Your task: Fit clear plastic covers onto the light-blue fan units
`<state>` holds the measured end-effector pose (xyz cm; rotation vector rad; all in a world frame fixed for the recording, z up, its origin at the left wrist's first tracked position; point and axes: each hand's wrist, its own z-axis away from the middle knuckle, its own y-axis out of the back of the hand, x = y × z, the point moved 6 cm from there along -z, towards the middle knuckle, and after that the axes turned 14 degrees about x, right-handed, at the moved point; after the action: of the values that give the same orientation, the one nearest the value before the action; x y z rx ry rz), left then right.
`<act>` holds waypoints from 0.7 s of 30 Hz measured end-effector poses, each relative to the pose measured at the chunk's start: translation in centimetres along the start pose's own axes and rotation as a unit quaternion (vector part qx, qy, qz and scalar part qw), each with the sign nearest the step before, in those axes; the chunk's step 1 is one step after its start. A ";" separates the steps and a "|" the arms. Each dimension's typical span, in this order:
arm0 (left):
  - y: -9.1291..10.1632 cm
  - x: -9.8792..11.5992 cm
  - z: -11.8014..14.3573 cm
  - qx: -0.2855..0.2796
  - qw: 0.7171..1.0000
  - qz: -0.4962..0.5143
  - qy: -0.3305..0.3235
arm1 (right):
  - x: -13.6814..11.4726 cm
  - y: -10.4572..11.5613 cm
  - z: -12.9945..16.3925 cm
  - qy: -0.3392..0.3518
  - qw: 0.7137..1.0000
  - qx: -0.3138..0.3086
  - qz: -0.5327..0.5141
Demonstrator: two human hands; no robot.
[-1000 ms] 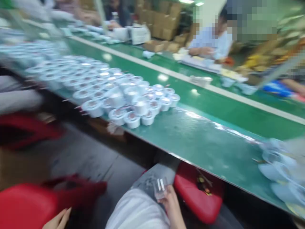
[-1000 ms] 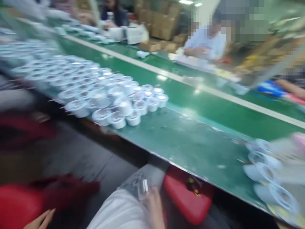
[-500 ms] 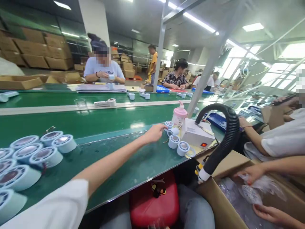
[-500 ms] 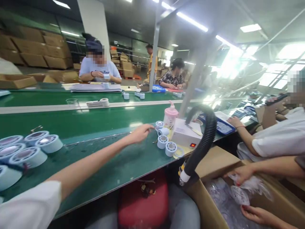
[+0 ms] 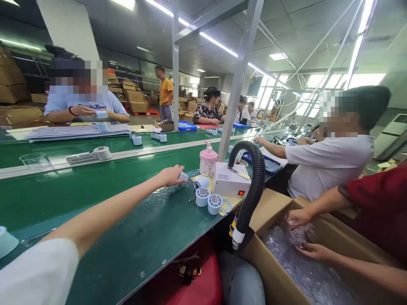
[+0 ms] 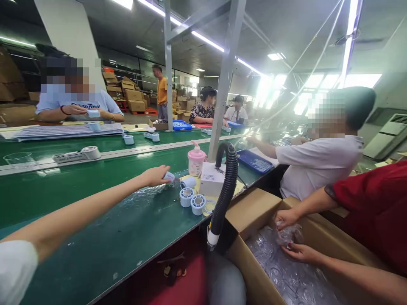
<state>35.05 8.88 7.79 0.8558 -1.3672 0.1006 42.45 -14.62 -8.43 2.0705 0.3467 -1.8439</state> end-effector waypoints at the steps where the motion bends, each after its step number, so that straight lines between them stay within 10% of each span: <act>1: 0.4 -0.5 0.2 -0.010 0.999 0.021 0.024 | -0.3 0.3 0.1 0.013 1.000 0.006 0.005; 6: 0.5 -5.4 6.0 -0.084 0.974 0.136 0.160 | -0.7 1.0 7.5 0.071 0.997 -0.029 0.023; 10: -3.3 -9.4 14.4 -0.147 0.928 0.217 0.264 | -1.9 1.5 14.6 0.134 0.984 -0.106 0.046; 15: -9.0 -10.1 21.3 -0.247 0.862 0.297 0.328 | -7.3 0.8 16.7 0.388 0.881 -0.122 0.240; 21: -10.9 -9.4 22.0 -0.289 0.872 0.248 0.307 | -9.4 0.2 16.3 0.444 0.793 -0.079 0.411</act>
<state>20.64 -7.83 -6.58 -0.0646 -0.8918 0.3134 26.57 -21.05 -0.63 2.2773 -0.1887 -0.2791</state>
